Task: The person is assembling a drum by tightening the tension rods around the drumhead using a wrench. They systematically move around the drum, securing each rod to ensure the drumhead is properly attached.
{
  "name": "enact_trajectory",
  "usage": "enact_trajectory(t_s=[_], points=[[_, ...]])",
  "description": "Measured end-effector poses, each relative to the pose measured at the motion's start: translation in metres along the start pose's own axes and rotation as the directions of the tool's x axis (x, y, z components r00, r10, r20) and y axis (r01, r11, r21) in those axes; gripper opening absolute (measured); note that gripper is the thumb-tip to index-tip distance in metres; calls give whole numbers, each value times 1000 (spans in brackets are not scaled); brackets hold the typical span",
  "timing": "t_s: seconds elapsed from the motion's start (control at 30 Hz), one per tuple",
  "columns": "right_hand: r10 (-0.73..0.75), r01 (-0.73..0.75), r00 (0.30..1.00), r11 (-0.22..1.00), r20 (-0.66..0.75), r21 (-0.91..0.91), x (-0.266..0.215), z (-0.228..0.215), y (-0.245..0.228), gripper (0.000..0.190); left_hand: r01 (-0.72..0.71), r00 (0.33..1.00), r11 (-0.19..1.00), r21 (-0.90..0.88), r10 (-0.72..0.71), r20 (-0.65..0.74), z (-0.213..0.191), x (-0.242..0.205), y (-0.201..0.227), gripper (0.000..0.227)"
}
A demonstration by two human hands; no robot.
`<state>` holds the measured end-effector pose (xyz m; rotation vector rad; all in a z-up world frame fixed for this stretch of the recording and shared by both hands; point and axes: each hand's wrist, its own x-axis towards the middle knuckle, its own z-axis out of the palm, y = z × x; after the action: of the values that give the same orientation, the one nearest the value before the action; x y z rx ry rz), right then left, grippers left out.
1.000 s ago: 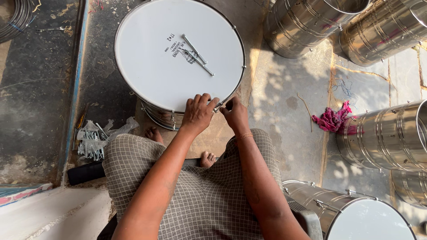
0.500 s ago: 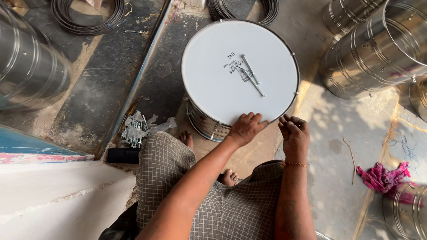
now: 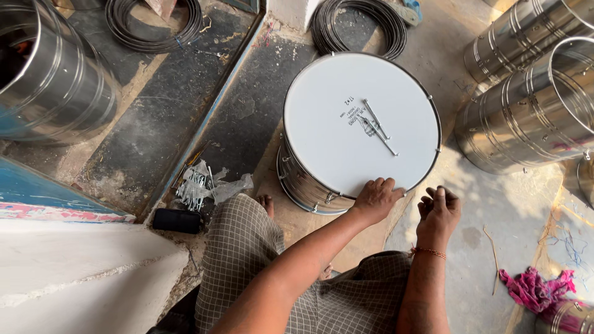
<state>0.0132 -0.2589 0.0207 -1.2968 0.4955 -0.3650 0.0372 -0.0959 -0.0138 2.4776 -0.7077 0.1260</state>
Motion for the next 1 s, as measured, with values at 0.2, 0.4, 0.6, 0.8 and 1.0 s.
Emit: enact_trajectory(t_s=[0.2,0.4,0.6,0.8,1.0], points=[[148,-156,986,981,-76,-111,19,-13,21,23,335,803,942,-23,-298,-516,-85,31,-129,62],[239,-244,969,900,-59,-362,23,1,35,30,778,557,573,-259,-819,-138,-115,-7,-265,61],[66,-39,997,842,31,-539,16,5,42,32,774,537,518,-364,-842,-57,-98,-15,-290,49],[95,-17,990,814,103,-581,7,21,31,41,832,395,271,-484,-902,175,-127,-59,-272,59],[60,84,978,762,199,-643,-9,34,15,41,564,605,459,-687,-796,-35,-233,-97,-320,124]])
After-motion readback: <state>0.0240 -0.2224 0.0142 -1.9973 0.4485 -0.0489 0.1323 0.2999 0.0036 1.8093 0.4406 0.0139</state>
